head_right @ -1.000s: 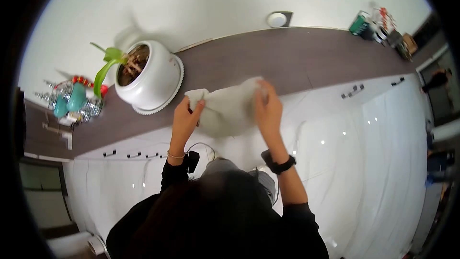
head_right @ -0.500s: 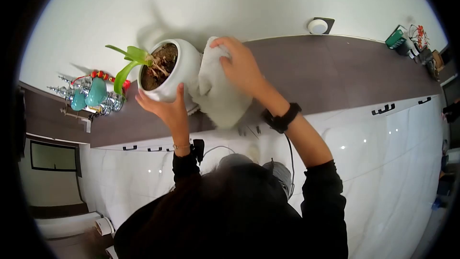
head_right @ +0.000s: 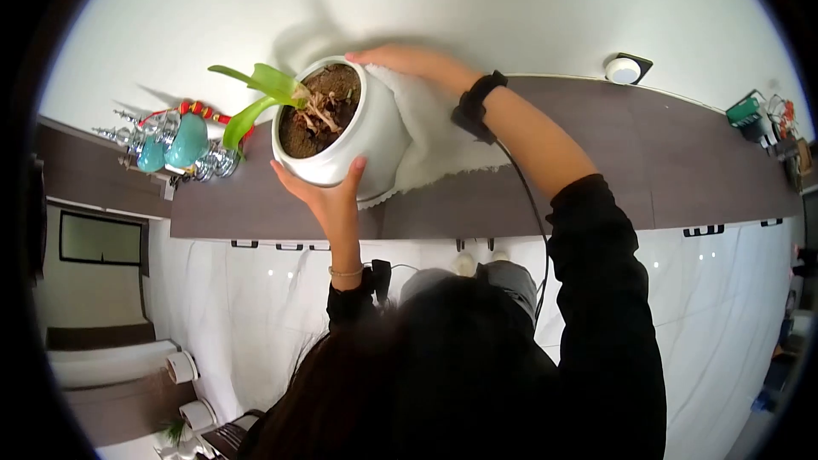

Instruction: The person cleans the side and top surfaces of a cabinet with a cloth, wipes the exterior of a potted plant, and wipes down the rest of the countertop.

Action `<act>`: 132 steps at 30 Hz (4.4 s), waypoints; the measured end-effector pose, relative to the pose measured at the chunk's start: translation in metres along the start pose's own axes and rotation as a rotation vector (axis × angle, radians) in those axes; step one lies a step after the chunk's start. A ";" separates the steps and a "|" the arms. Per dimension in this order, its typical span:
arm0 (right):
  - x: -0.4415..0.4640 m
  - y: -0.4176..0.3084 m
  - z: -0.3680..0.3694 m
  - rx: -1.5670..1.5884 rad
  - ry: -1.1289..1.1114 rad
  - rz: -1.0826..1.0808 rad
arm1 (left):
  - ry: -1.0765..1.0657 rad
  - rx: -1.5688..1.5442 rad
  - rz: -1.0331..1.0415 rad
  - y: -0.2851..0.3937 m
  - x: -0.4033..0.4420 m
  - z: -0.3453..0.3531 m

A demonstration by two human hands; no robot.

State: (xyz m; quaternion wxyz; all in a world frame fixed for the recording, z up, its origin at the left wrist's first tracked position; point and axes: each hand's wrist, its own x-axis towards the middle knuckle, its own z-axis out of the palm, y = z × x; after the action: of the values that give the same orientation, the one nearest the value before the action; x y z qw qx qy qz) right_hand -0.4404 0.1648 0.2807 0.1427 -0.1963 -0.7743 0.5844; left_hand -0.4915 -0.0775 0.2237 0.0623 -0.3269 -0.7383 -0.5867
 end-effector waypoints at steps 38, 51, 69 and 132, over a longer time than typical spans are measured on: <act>-0.013 0.031 0.012 -0.124 0.129 -0.091 | -0.185 -0.256 0.061 -0.026 0.014 -0.015; -0.066 0.021 0.043 -0.334 0.317 -0.061 | -0.401 -0.404 -0.005 -0.034 0.031 -0.051; -0.183 0.050 -0.010 -0.253 -0.453 -0.118 | -0.846 0.070 0.306 0.038 -0.133 0.020; -0.055 0.025 0.016 -0.199 0.161 -0.008 | -0.356 -0.324 -0.524 -0.013 0.033 -0.068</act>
State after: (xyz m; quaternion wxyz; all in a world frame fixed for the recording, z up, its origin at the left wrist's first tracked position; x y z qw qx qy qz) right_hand -0.3952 0.1311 0.2531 0.1863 -0.2527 -0.8152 0.4867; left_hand -0.5441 -0.1271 0.2487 -0.2727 -0.2290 -0.6937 -0.6261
